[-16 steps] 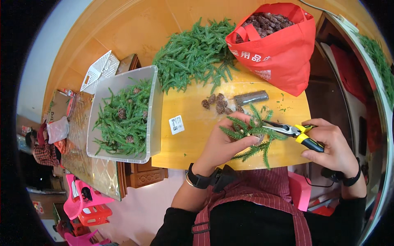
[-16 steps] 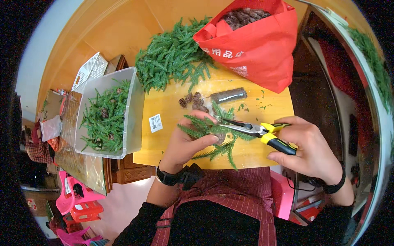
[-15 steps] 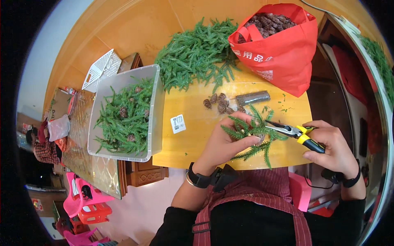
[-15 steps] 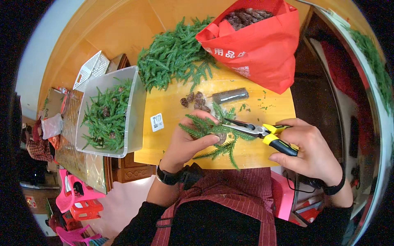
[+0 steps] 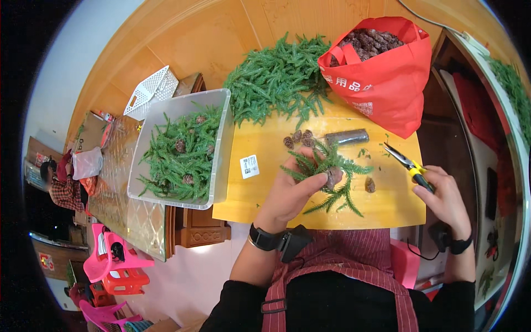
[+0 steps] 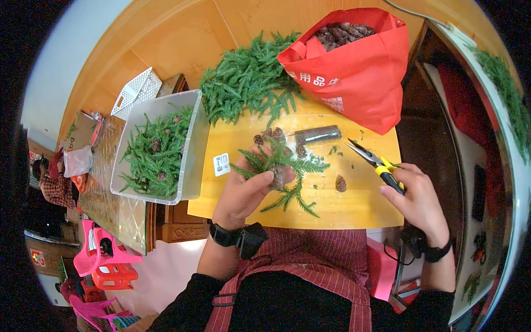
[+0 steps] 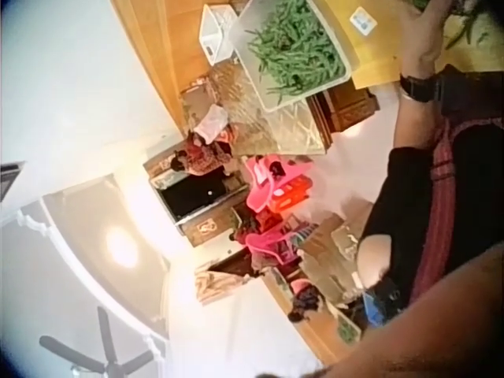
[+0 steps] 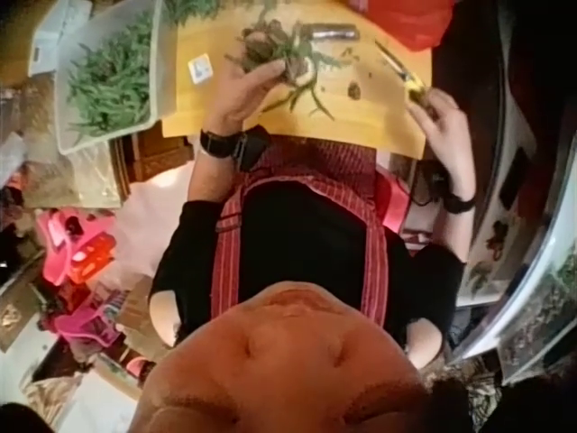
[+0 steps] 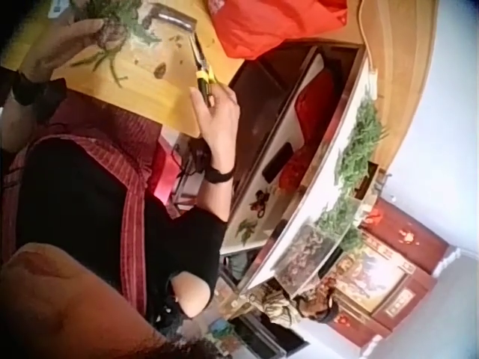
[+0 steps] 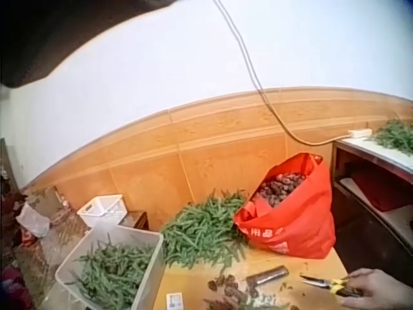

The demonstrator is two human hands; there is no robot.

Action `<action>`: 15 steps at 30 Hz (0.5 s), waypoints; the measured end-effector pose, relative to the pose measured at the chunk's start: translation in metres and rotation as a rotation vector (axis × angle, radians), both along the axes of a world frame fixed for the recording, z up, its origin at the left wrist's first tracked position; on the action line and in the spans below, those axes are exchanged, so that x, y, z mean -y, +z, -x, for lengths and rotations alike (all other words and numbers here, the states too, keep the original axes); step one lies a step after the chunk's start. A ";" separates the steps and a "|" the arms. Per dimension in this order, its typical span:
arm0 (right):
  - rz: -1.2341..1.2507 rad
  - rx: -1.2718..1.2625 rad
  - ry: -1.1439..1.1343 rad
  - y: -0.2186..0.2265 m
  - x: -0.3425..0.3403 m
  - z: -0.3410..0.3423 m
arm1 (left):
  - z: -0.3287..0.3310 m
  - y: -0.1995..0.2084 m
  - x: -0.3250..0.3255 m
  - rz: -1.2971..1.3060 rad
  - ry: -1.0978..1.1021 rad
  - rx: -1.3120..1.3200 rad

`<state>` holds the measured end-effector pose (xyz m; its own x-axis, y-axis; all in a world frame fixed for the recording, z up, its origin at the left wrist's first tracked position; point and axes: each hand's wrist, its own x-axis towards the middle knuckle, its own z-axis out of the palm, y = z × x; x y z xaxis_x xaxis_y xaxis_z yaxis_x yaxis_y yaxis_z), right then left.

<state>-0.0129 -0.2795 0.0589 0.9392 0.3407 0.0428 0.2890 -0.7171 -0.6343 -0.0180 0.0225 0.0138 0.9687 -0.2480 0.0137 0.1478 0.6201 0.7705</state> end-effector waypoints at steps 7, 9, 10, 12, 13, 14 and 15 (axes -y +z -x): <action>0.339 0.050 -0.123 -0.076 0.000 -0.010 | 0.006 0.005 -0.004 0.194 -0.050 -0.073; 0.378 0.101 -0.113 -0.086 -0.004 -0.011 | 0.006 0.005 -0.004 0.179 -0.047 -0.084; 0.419 0.149 -0.106 -0.090 -0.005 -0.011 | 0.006 0.004 -0.004 0.180 -0.045 -0.084; 0.447 0.184 -0.084 -0.094 -0.006 -0.014 | 0.006 0.002 -0.004 0.176 -0.051 -0.069; 0.474 0.218 -0.063 -0.096 -0.006 -0.015 | 0.006 0.002 -0.003 0.179 -0.052 -0.069; 0.478 0.217 -0.066 -0.098 -0.006 -0.017 | 0.006 0.003 -0.001 0.183 -0.035 -0.062; 0.474 0.231 -0.045 -0.100 -0.005 -0.018 | 0.005 0.003 0.001 0.188 -0.018 -0.056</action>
<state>0.0052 -0.2742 -0.0415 0.9376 0.3326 0.1017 0.3454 -0.9246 -0.1606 -0.0235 0.0218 0.0172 0.9646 -0.2637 0.0080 0.1995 0.7488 0.6320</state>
